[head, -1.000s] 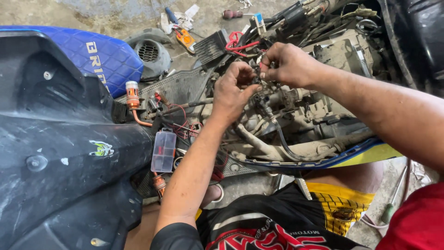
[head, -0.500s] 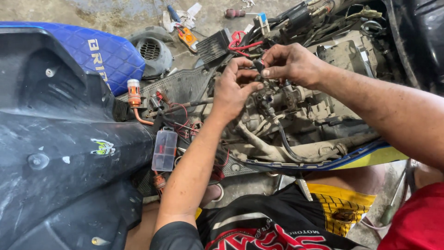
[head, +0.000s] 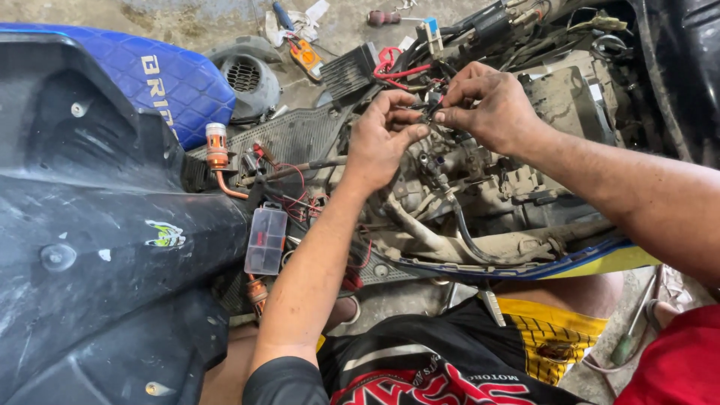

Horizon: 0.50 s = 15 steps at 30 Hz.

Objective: The person works on the engine area of a motorcycle, using pliers to strip and twist wires. They connect a small black component to the wiring harness and secure it with electrical tape. The person also handles a black plastic cover and adjusts various parts within the engine bay.

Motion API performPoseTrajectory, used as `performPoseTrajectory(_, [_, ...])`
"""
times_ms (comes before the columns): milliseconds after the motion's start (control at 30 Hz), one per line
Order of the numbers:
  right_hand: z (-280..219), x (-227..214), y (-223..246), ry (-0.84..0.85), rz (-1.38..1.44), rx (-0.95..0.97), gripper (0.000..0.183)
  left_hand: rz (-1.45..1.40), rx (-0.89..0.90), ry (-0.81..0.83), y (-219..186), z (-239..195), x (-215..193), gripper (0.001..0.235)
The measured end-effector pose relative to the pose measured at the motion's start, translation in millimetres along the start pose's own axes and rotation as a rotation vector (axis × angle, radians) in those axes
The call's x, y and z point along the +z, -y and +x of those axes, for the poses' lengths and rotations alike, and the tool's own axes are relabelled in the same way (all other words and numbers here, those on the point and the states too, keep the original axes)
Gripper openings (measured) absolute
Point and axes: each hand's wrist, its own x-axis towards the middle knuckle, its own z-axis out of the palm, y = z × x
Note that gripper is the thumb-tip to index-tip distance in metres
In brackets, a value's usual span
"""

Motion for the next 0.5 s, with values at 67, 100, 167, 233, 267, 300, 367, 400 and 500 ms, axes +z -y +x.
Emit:
performPoseTrajectory(67, [-0.1,-0.2,-2.4,0.008,0.012,-0.030,0.018,0.008,-0.012,0.025,-2.9,1.5,-3.2,0.043])
performPoseTrajectory(100, [-0.2,-0.5,-3.8,0.015,0.026,-0.059,0.017,0.018,-0.025,0.051,-4.3,2.4,-4.6,0.042])
performPoseTrajectory(167, [-0.6,-3.9,-1.8,0.033,0.009,-0.086,0.015,0.000,-0.044,0.098,-6.0,6.5,-8.3,0.038])
performPoseTrajectory(233, [-1.0,-5.1,-1.8,0.052,-0.009,-0.111,0.014,-0.019,-0.063,0.144,-9.1,11.0,-12.1,0.034])
performPoseTrajectory(267, [-1.2,-4.7,-2.9,0.017,-0.094,-0.263,0.015,-0.023,-0.115,0.189,-11.4,13.4,-13.9,0.035])
performPoseTrajectory(300, [-1.7,-4.6,-4.2,-0.016,-0.180,-0.415,0.016,-0.029,-0.167,0.234,-13.6,15.8,-15.4,0.036])
performPoseTrajectory(367, [1.7,-2.2,-14.9,-0.032,-0.248,-0.470,0.017,0.001,-0.234,0.274,-33.4,17.0,-19.7,0.036])
performPoseTrajectory(400, [3.3,-1.3,-20.3,-0.049,-0.316,-0.527,0.019,0.033,-0.299,0.315,-43.5,17.8,-21.6,0.037])
performPoseTrajectory(500, [5.8,-13.6,21.6,0.165,-0.008,0.073,0.011,-0.077,-0.214,0.340,-26.4,24.0,-19.2,0.027])
